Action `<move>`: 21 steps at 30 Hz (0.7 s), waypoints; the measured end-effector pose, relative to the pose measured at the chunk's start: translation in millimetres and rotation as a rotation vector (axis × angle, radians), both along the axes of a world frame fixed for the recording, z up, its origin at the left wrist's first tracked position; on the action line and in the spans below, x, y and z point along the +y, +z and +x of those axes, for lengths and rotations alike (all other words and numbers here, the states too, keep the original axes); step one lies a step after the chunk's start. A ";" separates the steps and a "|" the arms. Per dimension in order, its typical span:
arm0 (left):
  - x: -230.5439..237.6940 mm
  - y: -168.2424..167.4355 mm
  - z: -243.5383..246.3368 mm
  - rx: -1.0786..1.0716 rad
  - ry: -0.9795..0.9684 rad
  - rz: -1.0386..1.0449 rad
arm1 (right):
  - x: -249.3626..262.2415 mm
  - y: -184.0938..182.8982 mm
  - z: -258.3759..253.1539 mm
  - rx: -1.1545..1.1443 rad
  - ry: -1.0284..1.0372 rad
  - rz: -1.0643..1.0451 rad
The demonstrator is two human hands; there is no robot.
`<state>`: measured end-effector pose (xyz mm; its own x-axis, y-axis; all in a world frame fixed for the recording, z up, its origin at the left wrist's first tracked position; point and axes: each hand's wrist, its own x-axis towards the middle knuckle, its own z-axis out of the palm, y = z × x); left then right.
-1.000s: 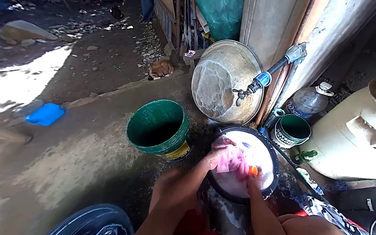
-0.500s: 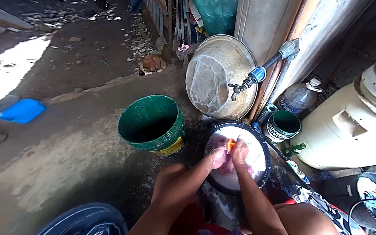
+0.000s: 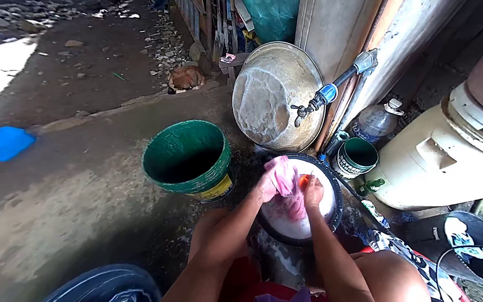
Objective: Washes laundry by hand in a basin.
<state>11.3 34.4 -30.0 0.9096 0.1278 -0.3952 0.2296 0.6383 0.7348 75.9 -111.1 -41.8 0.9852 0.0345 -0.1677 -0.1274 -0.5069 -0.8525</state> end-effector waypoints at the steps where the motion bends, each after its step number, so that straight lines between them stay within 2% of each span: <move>1: -6.7 -10.9 -2.9 0.101 -0.008 0.040 | 10.4 0.0 -16.4 -0.036 0.052 0.073; 3: -22.7 -18.5 -10.4 0.258 0.035 0.049 | 34.0 4.2 -50.9 -0.211 0.152 0.152; 4: -27.4 -14.9 -16.5 0.266 0.047 0.012 | 39.0 3.8 -59.6 -0.302 0.162 0.114; 7: -33.0 -1.7 -13.7 0.155 -0.059 -0.081 | 13.3 3.3 -26.8 -0.165 0.100 -0.152; 9: -31.4 2.1 -9.0 0.016 -0.116 -0.141 | 0.6 -0.4 -4.6 -0.105 0.012 -0.211; 11: -31.6 -3.9 -6.1 0.035 -0.065 -0.166 | 11.6 14.1 -20.4 -0.161 0.102 -0.153; 14: -31.8 -0.3 -10.7 0.083 0.019 -0.120 | 41.4 16.9 -54.1 -0.573 0.195 0.042; 15: -33.6 2.0 -10.3 0.115 0.050 -0.132 | 41.3 13.2 -51.5 -0.603 0.182 0.063; 17: -37.3 5.9 -3.1 0.085 0.013 -0.170 | 22.6 6.2 -27.2 -0.454 0.123 -0.074; 19: -34.0 6.4 -0.2 -0.104 -0.081 -0.213 | 5.7 1.4 -3.4 -0.287 0.050 -0.195; 20: -32.8 8.2 0.2 -0.145 -0.091 -0.225 | 5.1 3.7 -2.5 -0.265 0.045 -0.202; 21: -33.6 15.8 -0.6 -0.097 -0.042 -0.222 | 10.8 10.2 -11.3 -0.294 0.086 -0.176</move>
<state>10.6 0.7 -14.2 0.9475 0.0088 -0.3197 0.1944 0.7779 0.5976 64.7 -100.3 -31.6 0.9870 0.1156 0.1118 0.1603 -0.6478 -0.7448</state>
